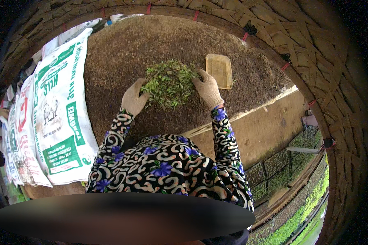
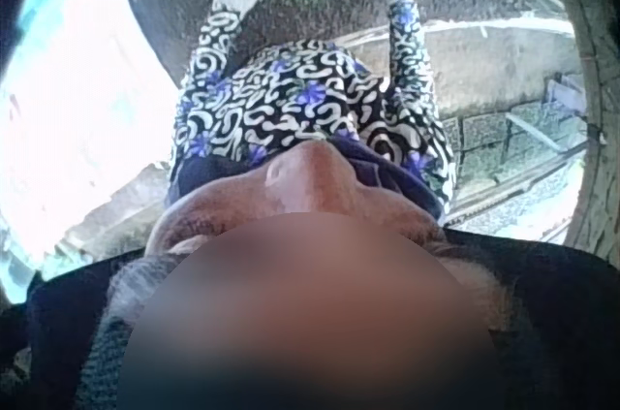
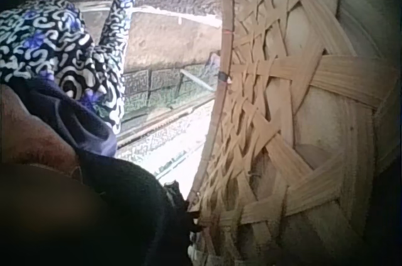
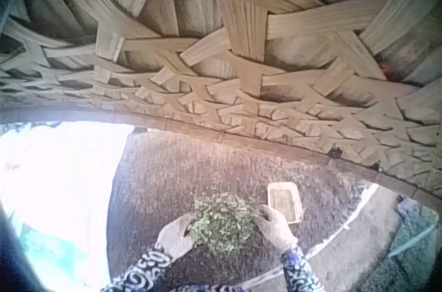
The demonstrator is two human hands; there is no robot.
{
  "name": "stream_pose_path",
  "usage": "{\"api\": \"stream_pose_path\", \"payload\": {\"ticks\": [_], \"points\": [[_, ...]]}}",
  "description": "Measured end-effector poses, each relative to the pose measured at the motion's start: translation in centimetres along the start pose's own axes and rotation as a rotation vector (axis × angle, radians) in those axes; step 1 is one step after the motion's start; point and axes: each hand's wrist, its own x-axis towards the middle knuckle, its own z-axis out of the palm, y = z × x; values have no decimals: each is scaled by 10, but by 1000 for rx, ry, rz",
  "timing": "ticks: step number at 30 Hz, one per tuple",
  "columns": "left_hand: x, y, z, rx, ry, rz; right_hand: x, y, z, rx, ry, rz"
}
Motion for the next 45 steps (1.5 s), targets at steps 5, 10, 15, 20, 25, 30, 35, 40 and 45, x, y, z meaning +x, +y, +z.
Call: {"api": "stream_pose_path", "payload": {"ticks": [5,10,15,20,25,30,35,40,45], "points": [[24,-14,14,83,-8,-23,-27,-16,14,-183,-194,86],[38,0,26,274,-159,-72,-36,-35,35,-409,-229,-9],[44,3,21,303,-187,-49,-19,-30,31,-251,-159,25],[31,-19,5,-478,59,-31,-8,-20,18,137,-96,103],[18,-18,1,23,138,5,-19,-23,23,-290,-17,14],[3,3,22,80,11,132,-27,-34,37,-359,-314,31],[-9,11,45,214,-299,112,-18,-27,40,-231,-233,74],[-13,1,45,119,-299,72,-10,-7,36,352,-222,179],[-13,-4,36,-57,-179,49,-11,-4,33,206,-212,118]]}}
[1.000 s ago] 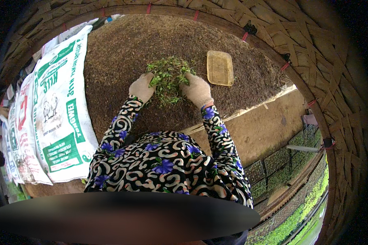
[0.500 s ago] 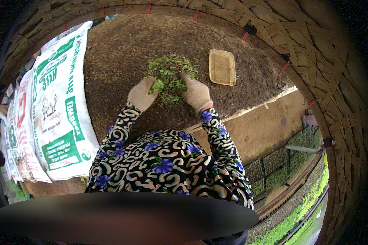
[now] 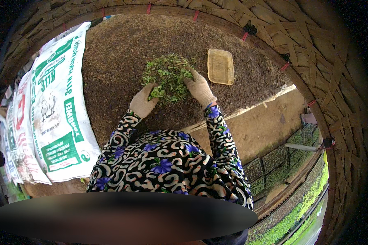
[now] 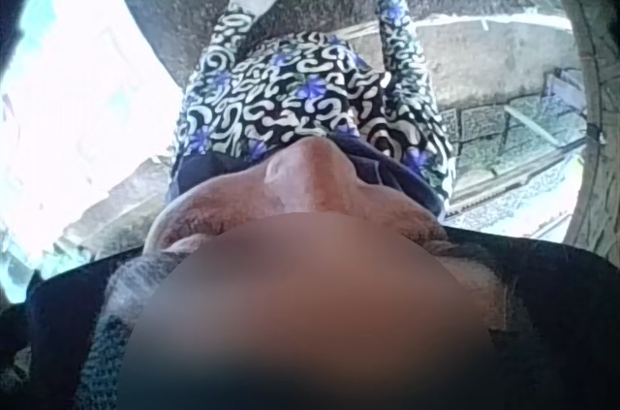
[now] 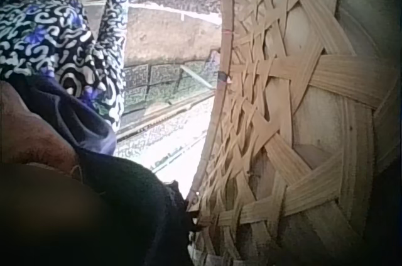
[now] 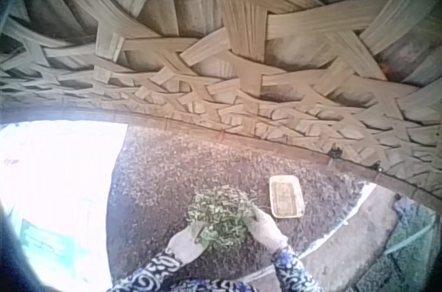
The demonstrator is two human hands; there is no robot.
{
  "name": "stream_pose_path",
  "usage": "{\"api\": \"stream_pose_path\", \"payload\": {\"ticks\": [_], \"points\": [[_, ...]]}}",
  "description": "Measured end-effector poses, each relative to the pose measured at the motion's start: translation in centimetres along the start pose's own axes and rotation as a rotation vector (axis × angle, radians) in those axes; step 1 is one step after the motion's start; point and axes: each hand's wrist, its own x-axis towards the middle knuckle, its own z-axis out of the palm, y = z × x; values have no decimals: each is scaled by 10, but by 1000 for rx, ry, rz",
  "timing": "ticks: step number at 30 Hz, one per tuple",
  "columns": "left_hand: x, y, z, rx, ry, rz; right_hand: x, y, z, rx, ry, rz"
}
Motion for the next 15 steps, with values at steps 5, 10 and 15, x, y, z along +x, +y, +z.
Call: {"api": "stream_pose_path", "payload": {"ticks": [5,10,15], "points": [[3,-3,-3,-169,102,-73,-6,-7,-1,83,-27,-36],[5,0,3,-154,214,-9,-10,-16,10,114,-72,96],[13,16,2,-200,84,30,-18,-34,26,151,-272,102]]}}
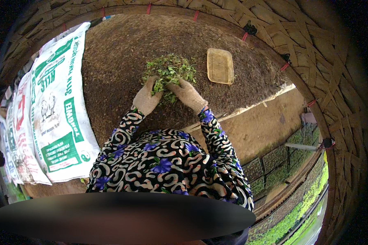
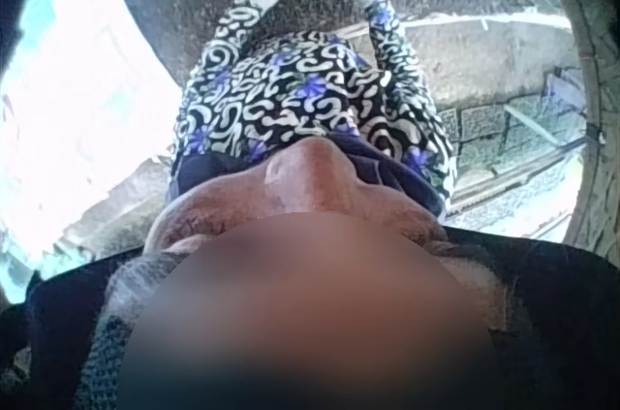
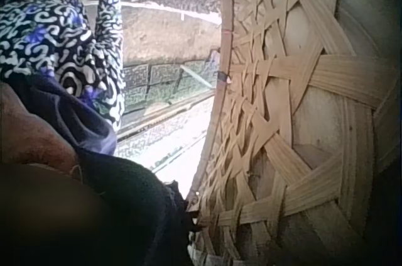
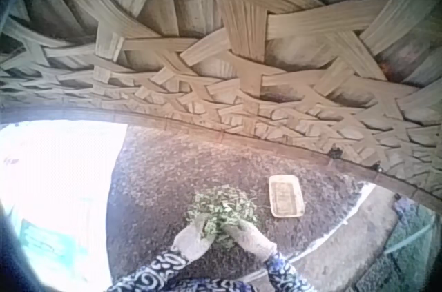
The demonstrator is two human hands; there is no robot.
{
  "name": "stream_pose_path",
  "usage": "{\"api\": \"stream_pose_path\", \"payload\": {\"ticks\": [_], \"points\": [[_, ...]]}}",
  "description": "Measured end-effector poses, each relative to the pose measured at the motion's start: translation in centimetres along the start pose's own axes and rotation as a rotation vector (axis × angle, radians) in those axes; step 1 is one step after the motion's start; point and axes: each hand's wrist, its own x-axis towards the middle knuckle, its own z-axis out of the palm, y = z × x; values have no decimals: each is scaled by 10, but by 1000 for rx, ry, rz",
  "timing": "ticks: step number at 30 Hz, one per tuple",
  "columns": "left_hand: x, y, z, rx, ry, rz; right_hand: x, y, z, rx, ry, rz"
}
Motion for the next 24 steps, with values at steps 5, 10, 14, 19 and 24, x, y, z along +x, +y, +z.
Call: {"api": "stream_pose_path", "payload": {"ticks": [5,10,14,19,24], "points": [[0,25,-2,315,-171,-94,5,-12,16,-165,-118,86],[-3,24,2,266,-107,11,7,-4,14,-22,-12,72],[-10,17,13,203,142,254,4,5,3,69,187,-77],[-17,20,-6,36,38,-5,1,3,-58,94,465,-54],[-21,1,-22,3,48,-80,-7,-1,-117,-217,818,-48]]}}
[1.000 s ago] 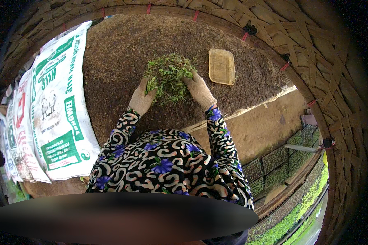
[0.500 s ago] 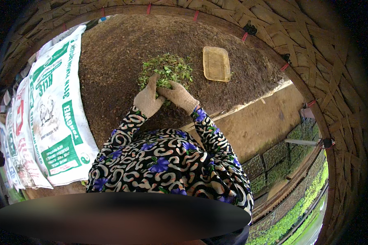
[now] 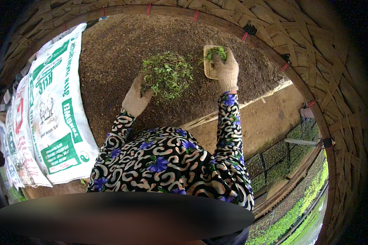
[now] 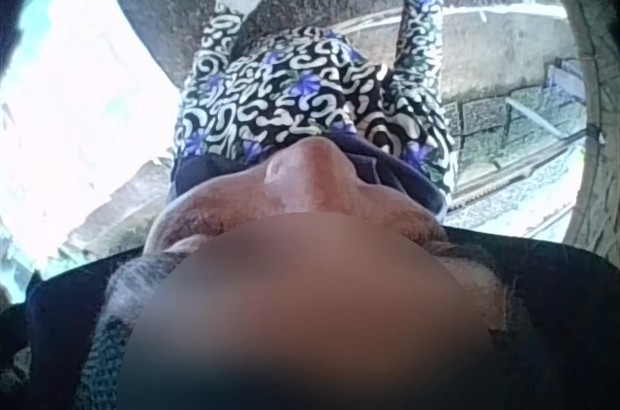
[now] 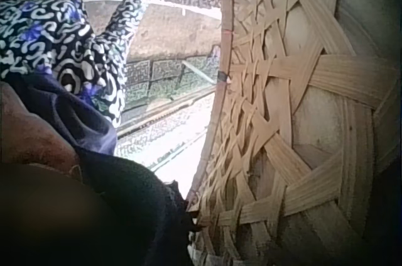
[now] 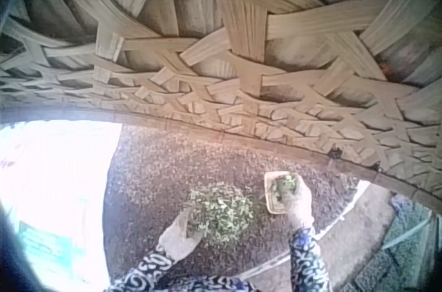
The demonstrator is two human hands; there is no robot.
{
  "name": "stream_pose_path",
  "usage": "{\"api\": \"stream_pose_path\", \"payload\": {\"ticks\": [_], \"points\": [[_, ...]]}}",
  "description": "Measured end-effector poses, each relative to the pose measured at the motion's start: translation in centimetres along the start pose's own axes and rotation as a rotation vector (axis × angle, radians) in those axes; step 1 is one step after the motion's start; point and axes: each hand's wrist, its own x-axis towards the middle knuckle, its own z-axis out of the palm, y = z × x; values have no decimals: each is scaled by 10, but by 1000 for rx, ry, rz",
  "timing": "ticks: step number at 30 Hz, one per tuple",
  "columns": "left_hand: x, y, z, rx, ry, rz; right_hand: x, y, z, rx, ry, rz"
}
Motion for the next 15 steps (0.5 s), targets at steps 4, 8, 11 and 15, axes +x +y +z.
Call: {"api": "stream_pose_path", "payload": {"ticks": [4,8,11,15], "points": [[1,-21,8,229,144,71,5,6,-13,-495,2,-165],[4,-25,7,267,60,-21,-16,3,11,-372,-77,-220],[16,-15,9,402,2,-19,-26,-6,46,-258,-355,-183],[29,-4,19,640,-27,10,-42,-23,87,-487,-487,-151]]}}
